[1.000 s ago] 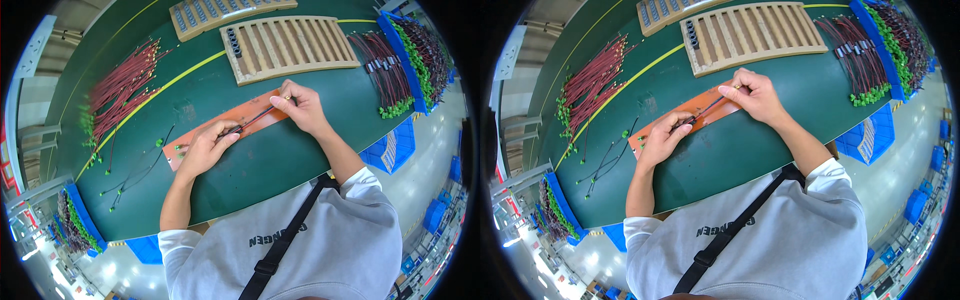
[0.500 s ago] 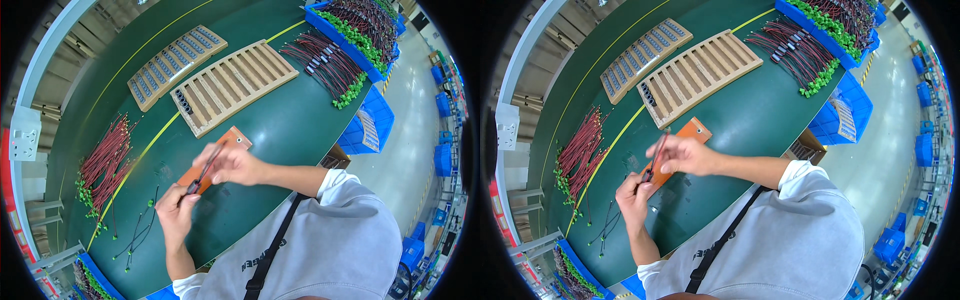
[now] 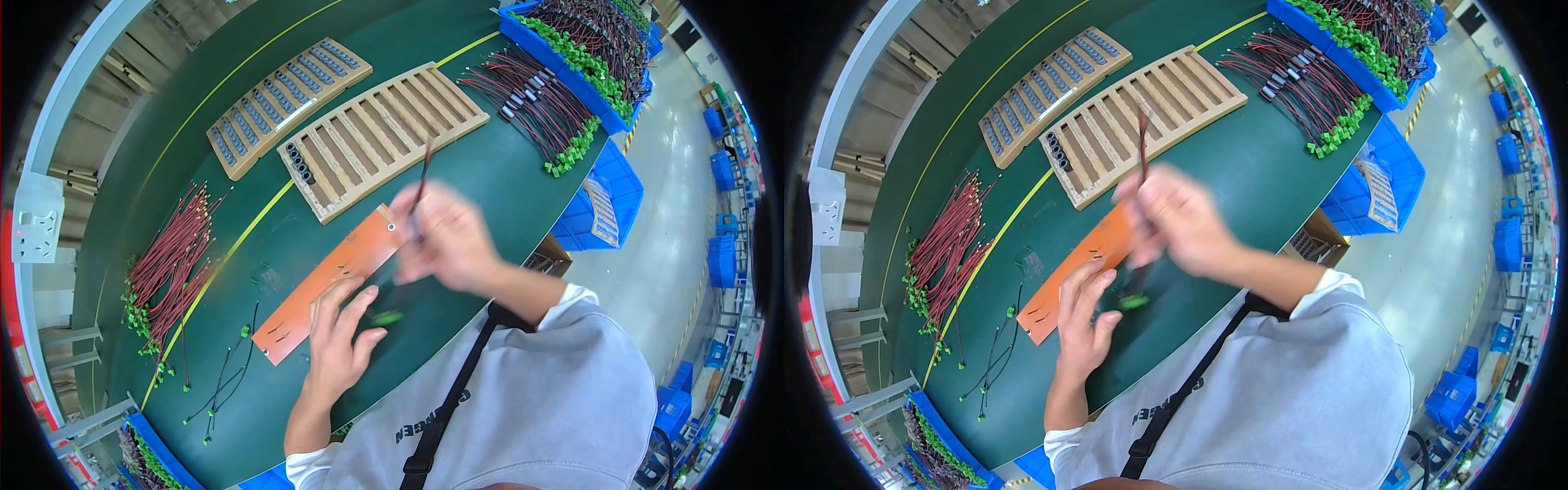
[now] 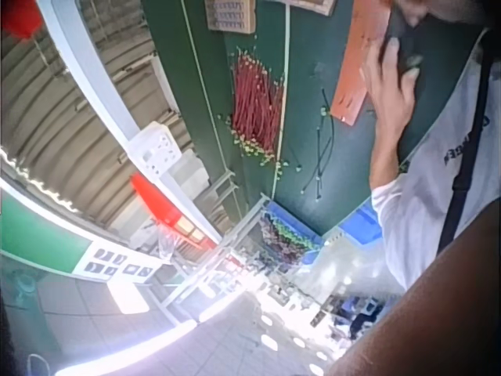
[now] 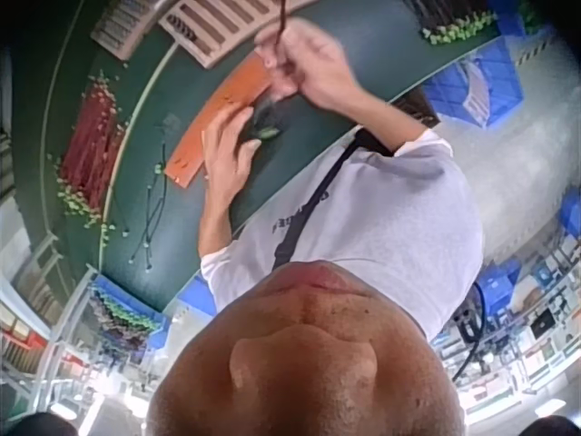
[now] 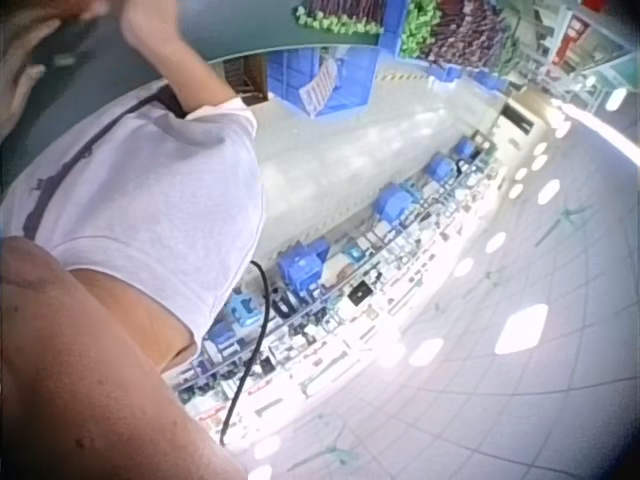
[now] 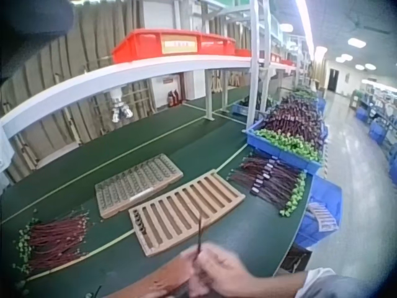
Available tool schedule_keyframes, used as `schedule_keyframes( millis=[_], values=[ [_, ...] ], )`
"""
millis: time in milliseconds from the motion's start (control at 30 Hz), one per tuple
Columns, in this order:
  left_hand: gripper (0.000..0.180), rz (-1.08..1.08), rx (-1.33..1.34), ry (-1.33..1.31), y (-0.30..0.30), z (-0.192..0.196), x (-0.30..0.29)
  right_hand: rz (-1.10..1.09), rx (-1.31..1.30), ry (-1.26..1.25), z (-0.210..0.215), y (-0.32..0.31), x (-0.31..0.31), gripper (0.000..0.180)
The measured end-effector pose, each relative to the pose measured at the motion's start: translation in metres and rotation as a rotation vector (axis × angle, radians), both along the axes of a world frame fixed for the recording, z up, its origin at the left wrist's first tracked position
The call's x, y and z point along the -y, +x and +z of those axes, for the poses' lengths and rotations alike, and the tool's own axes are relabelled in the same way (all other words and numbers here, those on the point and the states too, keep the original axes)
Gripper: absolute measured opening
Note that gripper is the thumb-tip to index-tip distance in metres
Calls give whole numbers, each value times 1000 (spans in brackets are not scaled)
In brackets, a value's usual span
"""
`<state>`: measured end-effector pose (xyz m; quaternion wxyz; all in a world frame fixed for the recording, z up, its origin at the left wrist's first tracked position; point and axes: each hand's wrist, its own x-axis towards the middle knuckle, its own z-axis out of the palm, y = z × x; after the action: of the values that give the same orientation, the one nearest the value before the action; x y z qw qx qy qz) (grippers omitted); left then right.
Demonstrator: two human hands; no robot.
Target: The person assembles wire harnesses by hand at a green workbench. They pick up red and black wires with green connectors, thread them through a small cylindrical component, and secure the assembly using a crimping tool on a wooden jig. The finished units are placed into a blue bin.
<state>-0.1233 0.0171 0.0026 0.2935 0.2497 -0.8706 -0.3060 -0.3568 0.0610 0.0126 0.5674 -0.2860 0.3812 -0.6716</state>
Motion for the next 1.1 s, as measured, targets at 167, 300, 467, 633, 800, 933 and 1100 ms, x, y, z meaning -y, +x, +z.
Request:
schedule_keyframes(
  millis=[167,300,467,633,800,933,1100],
  values=[
    [29,-65,-30,-199,2,-42,-7,-326,-979,94,45,-167,9,39],
    [23,-125,16,-179,-9,-65,-5,-461,-1472,174,41,-303,17,37],
    [21,-162,44,-163,-12,-69,0,-517,-1500,381,-37,-443,32,40],
    [21,-129,61,-171,-6,-70,-1,-580,-1635,502,-62,-430,32,46],
    [20,-135,45,-170,-8,-70,-1,-698,-2013,615,-63,-414,8,48],
    [19,-146,43,-167,-11,-67,-1,-738,-2190,610,-49,-364,-4,39],
    [18,-147,27,-161,-6,-71,-1,-459,-1927,151,-22,-282,32,21]
  ],
)
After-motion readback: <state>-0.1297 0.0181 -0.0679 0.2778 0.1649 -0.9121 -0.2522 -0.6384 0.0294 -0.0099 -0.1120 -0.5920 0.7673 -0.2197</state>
